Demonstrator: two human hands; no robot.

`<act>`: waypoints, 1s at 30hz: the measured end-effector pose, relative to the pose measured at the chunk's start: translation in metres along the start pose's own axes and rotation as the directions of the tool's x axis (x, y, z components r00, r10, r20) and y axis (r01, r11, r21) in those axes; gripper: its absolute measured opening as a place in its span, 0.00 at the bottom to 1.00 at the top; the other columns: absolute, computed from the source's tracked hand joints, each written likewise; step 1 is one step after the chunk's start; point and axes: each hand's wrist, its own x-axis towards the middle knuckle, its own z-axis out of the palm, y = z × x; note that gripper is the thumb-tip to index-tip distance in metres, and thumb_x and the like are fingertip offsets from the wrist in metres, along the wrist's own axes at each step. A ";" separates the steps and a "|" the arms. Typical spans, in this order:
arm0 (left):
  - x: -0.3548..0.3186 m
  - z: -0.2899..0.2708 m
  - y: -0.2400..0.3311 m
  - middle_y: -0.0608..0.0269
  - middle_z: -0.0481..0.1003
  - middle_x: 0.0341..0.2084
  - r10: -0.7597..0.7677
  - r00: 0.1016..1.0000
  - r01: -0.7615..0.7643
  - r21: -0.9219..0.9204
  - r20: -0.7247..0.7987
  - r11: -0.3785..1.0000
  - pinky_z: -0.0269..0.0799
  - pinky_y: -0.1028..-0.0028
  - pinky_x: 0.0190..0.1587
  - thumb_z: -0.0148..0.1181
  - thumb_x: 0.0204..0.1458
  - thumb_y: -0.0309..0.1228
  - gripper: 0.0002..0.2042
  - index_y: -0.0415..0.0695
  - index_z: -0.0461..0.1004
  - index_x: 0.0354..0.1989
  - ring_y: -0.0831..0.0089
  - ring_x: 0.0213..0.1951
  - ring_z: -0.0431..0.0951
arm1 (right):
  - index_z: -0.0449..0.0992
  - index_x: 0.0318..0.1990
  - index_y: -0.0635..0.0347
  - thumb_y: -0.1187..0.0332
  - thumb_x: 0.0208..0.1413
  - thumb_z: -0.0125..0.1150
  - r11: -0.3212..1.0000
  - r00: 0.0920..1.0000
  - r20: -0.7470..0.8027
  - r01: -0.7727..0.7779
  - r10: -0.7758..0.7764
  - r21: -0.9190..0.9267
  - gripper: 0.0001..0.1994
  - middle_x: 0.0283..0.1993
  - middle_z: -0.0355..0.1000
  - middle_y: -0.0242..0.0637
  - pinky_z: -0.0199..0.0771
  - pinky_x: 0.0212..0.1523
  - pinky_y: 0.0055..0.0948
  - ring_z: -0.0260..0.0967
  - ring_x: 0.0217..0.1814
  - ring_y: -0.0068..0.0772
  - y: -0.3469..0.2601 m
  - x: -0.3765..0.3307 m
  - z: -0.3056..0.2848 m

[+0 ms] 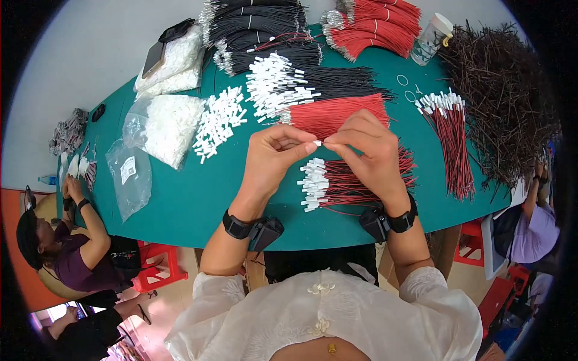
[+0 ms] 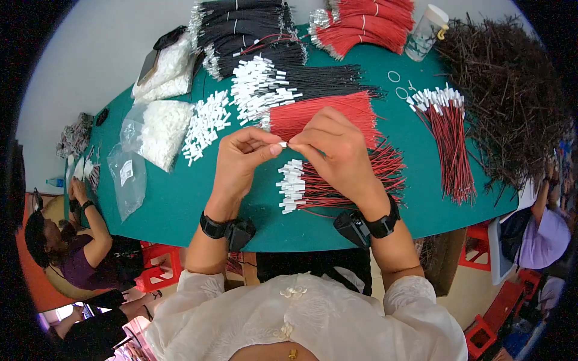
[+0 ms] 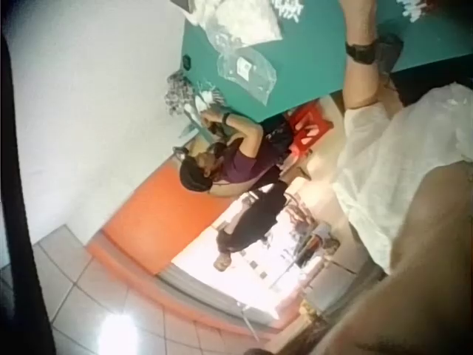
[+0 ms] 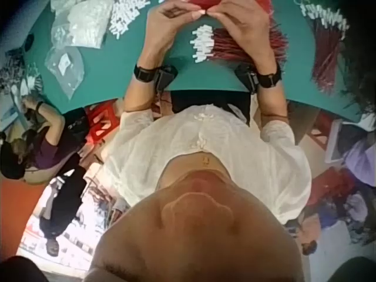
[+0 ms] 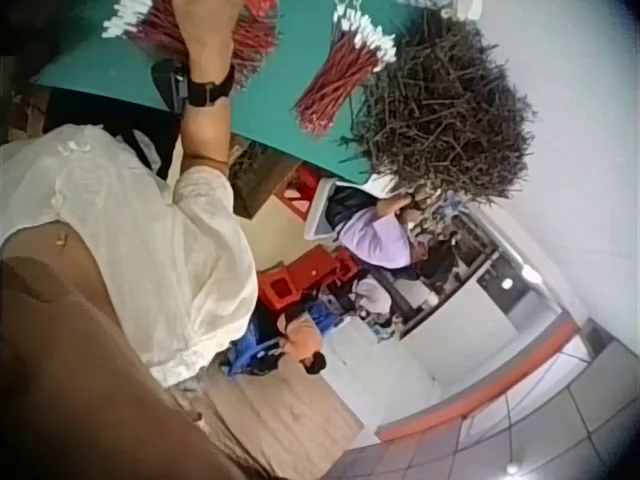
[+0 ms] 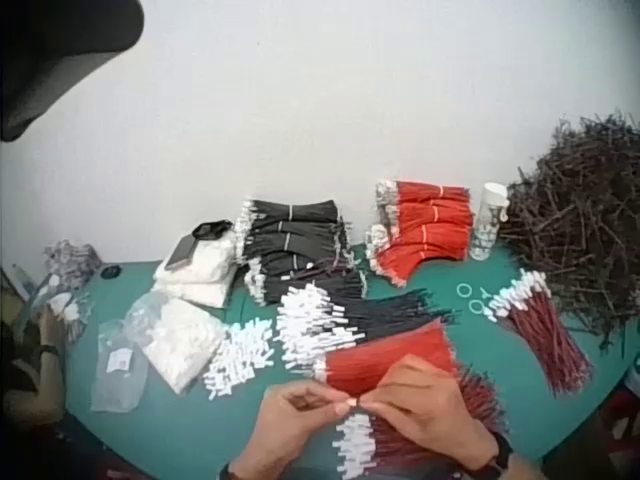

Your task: Assembling and organizing electronic wire bundles by grouping cables and connectors.

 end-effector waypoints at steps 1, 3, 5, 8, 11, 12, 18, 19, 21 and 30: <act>0.000 0.000 0.000 0.59 0.83 0.36 0.004 1.000 -0.004 -0.007 -0.003 1.000 0.79 0.78 0.46 0.69 0.52 0.17 0.07 0.35 0.81 0.39 0.76 0.40 0.83 | 0.82 0.33 0.63 0.79 0.45 0.72 1.000 1.000 0.003 0.001 -0.001 -0.003 0.07 0.31 0.77 0.37 0.72 0.35 0.34 0.73 0.36 0.38 -0.001 0.001 0.000; 0.000 0.000 -0.001 0.59 0.83 0.36 0.011 1.000 -0.011 -0.016 -0.008 1.000 0.79 0.78 0.46 0.69 0.52 0.17 0.07 0.35 0.81 0.39 0.76 0.40 0.82 | 0.82 0.34 0.64 0.79 0.46 0.72 1.000 1.000 -0.007 -0.013 0.013 0.007 0.07 0.31 0.77 0.37 0.72 0.35 0.34 0.73 0.35 0.38 -0.003 0.003 0.000; 0.001 0.002 -0.001 0.58 0.83 0.36 0.034 0.999 -0.035 -0.034 -0.031 0.999 0.79 0.78 0.44 0.69 0.53 0.18 0.06 0.35 0.81 0.39 0.75 0.39 0.83 | 0.83 0.35 0.65 0.78 0.47 0.71 0.999 0.999 -0.027 -0.045 0.046 0.026 0.06 0.31 0.77 0.37 0.73 0.34 0.34 0.74 0.34 0.38 -0.005 0.005 0.002; 0.003 0.000 0.001 0.58 0.83 0.35 0.059 0.996 -0.058 0.019 -0.068 0.998 0.79 0.78 0.43 0.69 0.53 0.18 0.05 0.35 0.81 0.38 0.76 0.38 0.83 | 0.83 0.35 0.66 0.77 0.49 0.71 0.939 0.950 0.047 -0.311 0.307 0.146 0.06 0.31 0.78 0.38 0.73 0.33 0.34 0.75 0.32 0.37 -0.009 -0.001 -0.001; 0.004 -0.004 0.003 0.60 0.83 0.35 0.089 0.990 -0.072 0.147 -0.113 0.986 0.78 0.79 0.41 0.69 0.52 0.19 0.04 0.36 0.81 0.36 0.78 0.37 0.82 | 0.83 0.35 0.67 0.76 0.51 0.70 0.869 0.861 0.217 -0.487 0.461 0.089 0.06 0.31 0.78 0.40 0.72 0.32 0.35 0.75 0.30 0.37 -0.005 -0.001 -0.018; 0.005 -0.007 0.001 0.61 0.83 0.35 0.072 0.997 -0.063 0.292 -0.019 0.954 0.77 0.78 0.40 0.69 0.52 0.20 0.04 0.37 0.82 0.36 0.78 0.36 0.82 | 0.83 0.35 0.67 0.75 0.51 0.70 0.854 0.803 0.326 -0.519 0.499 -0.027 0.06 0.31 0.78 0.41 0.72 0.32 0.35 0.75 0.29 0.38 -0.001 0.001 -0.027; 0.004 -0.008 -0.003 0.66 0.82 0.33 0.116 0.914 -0.360 0.642 0.389 0.677 0.72 0.76 0.36 0.71 0.50 0.24 0.04 0.42 0.84 0.34 0.75 0.32 0.80 | 0.83 0.34 0.66 0.73 0.53 0.69 0.955 0.785 0.544 -0.256 0.296 -0.149 0.05 0.31 0.77 0.45 0.72 0.32 0.37 0.75 0.30 0.43 0.030 -0.015 -0.025; 0.006 -0.008 0.001 0.66 0.82 0.33 0.117 0.912 -0.364 0.645 0.393 0.672 0.72 0.76 0.36 0.71 0.50 0.24 0.04 0.42 0.84 0.34 0.75 0.32 0.80 | 0.83 0.34 0.66 0.72 0.53 0.68 0.949 0.820 0.479 -0.272 0.314 -0.157 0.05 0.32 0.77 0.45 0.73 0.34 0.38 0.75 0.31 0.44 0.032 -0.014 -0.021; 0.011 -0.009 0.014 0.61 0.82 0.32 0.111 0.950 -0.285 0.667 0.292 0.688 0.75 0.71 0.37 0.70 0.49 0.25 0.03 0.41 0.83 0.32 0.66 0.33 0.81 | 0.82 0.35 0.65 0.72 0.54 0.68 0.938 0.875 0.341 -0.305 0.344 -0.165 0.05 0.34 0.78 0.44 0.73 0.37 0.39 0.74 0.34 0.47 0.036 -0.011 -0.011; 0.124 -0.041 0.010 0.57 0.80 0.32 0.455 0.828 -0.329 0.941 0.327 -0.078 0.76 0.62 0.40 0.65 0.49 0.26 0.03 0.43 0.84 0.31 0.58 0.38 0.79 | 0.82 0.38 0.60 0.70 0.51 0.69 0.948 0.973 0.177 -0.086 0.145 -0.306 0.08 0.36 0.73 0.37 0.75 0.43 0.40 0.72 0.44 0.41 0.050 -0.012 0.037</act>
